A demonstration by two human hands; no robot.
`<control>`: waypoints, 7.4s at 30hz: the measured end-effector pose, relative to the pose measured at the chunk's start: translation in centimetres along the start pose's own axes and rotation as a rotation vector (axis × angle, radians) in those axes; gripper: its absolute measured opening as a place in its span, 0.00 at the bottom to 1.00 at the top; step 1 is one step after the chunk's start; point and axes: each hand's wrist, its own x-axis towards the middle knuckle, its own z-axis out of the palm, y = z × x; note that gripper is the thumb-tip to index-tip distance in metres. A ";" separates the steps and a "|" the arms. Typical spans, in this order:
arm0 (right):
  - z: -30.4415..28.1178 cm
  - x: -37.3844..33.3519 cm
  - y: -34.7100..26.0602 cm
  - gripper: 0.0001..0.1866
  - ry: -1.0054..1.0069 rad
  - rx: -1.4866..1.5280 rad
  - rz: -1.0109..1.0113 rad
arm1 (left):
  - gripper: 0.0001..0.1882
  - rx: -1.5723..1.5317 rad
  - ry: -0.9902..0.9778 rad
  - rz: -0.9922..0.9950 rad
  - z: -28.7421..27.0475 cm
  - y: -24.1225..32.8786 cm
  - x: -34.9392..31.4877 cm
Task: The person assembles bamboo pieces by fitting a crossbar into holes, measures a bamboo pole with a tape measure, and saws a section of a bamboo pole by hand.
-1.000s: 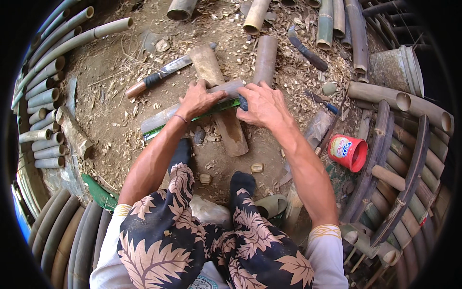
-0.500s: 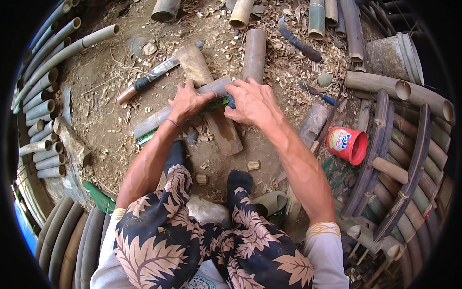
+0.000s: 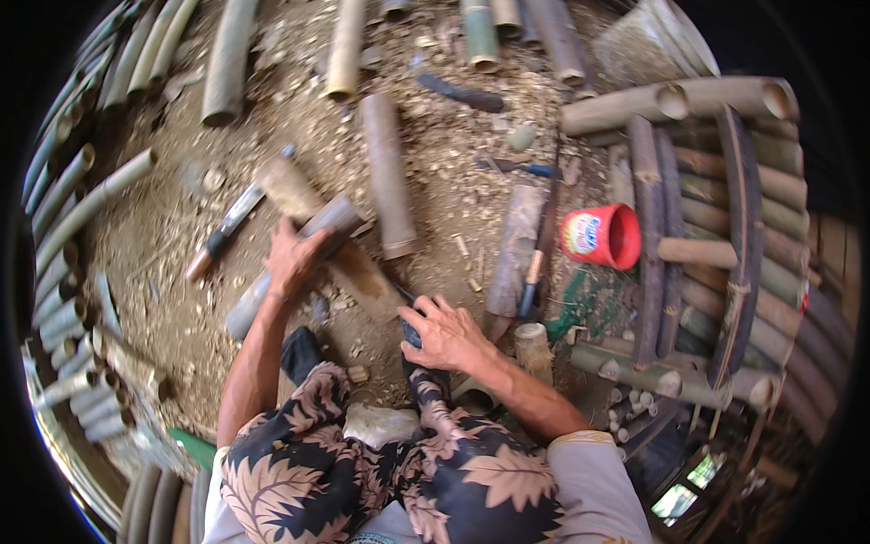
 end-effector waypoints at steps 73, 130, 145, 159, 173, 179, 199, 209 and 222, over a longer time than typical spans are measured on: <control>-0.1 -12.6 -3.0 0.28 0.797 0.622 0.084 | 0.36 0.198 0.220 0.538 1.5 -0.2 -0.9; 3.4 -18.2 -4.5 0.32 0.568 0.363 0.089 | 0.24 0.189 0.363 0.230 2.2 -0.5 -0.1; 3.0 -0.9 -4.0 0.32 0.762 0.546 -0.027 | 0.47 -0.005 0.096 -0.228 1.2 -0.3 4.7; 2.7 -1.6 -4.0 0.32 0.813 0.473 -0.036 | 0.25 0.258 0.265 0.100 -4.4 -4.5 7.8; 3.2 -1.9 -3.5 0.33 0.833 0.525 -0.035 | 0.27 0.903 0.144 0.026 -15.6 -9.5 4.4; 2.9 -1.3 -3.7 0.33 0.826 0.558 -0.068 | 0.54 0.579 -0.135 0.487 -0.9 1.1 -2.9; 3.5 -21.0 -4.9 0.34 0.555 0.437 0.182 | 0.35 0.365 -0.237 0.218 -0.5 -2.4 -1.3; 3.7 -11.6 -3.4 0.28 0.741 0.346 0.046 | 0.39 0.345 -0.232 0.203 -0.2 -2.0 -1.2; 2.6 -10.9 -3.4 0.31 0.613 0.420 0.098 | 0.35 0.370 -0.201 0.173 0.4 -2.5 -0.6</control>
